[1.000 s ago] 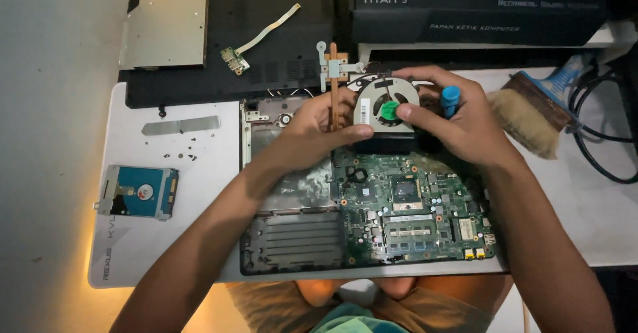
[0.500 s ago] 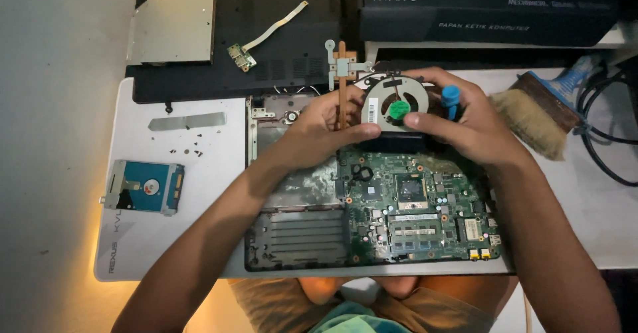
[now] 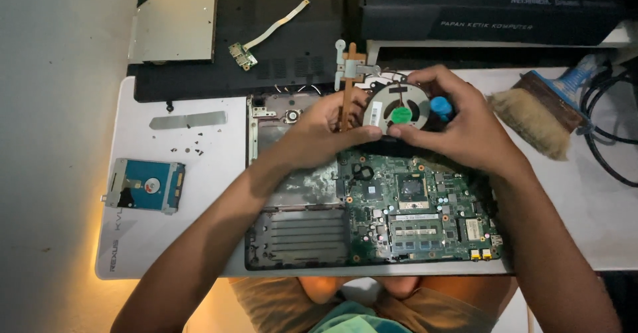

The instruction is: Removing a motherboard from a laptop by unscrewing it and disconnecting internal cables.

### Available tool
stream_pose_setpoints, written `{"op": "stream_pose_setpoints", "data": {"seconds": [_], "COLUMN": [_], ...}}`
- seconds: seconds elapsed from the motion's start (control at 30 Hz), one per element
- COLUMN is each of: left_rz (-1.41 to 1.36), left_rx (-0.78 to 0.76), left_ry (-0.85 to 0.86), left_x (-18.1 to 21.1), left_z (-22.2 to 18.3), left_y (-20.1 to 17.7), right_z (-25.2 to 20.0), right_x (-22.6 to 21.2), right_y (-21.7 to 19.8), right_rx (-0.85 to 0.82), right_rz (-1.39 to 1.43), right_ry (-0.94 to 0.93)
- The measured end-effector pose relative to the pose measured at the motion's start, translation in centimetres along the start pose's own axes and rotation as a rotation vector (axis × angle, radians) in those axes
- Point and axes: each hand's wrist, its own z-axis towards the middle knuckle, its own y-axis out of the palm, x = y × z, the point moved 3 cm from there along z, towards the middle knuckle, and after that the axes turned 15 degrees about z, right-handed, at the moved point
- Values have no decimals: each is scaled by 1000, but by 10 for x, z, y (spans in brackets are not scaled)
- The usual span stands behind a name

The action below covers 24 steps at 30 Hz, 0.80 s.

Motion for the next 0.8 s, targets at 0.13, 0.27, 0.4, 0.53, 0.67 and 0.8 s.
{"op": "stream_pose_setpoints", "data": {"seconds": [0.13, 0.27, 0.4, 0.53, 0.67, 0.8], "left_rz": [-132, -196, -258, -118, -130, -94], "left_rx": [-18, -20, 27, 133, 109, 7], "left_ry": [93, 94, 22, -91, 54, -82], "left_x": [-3, -6, -10, -8, -10, -5], "left_z": [0, 2, 1, 3, 5, 1], "left_y": [1, 2, 2, -4, -1, 2], "right_z": [-2, -2, -3, -4, -3, -7], "right_x": [-4, -9, -9, 1, -4, -1], "right_y": [0, -1, -4, -7, -4, -5], "right_rx": [7, 17, -44, -81, -30, 60], "right_rz": [-79, -61, -2, -36, 39, 11], "right_ry": [8, 34, 19, 73, -32, -78]}}
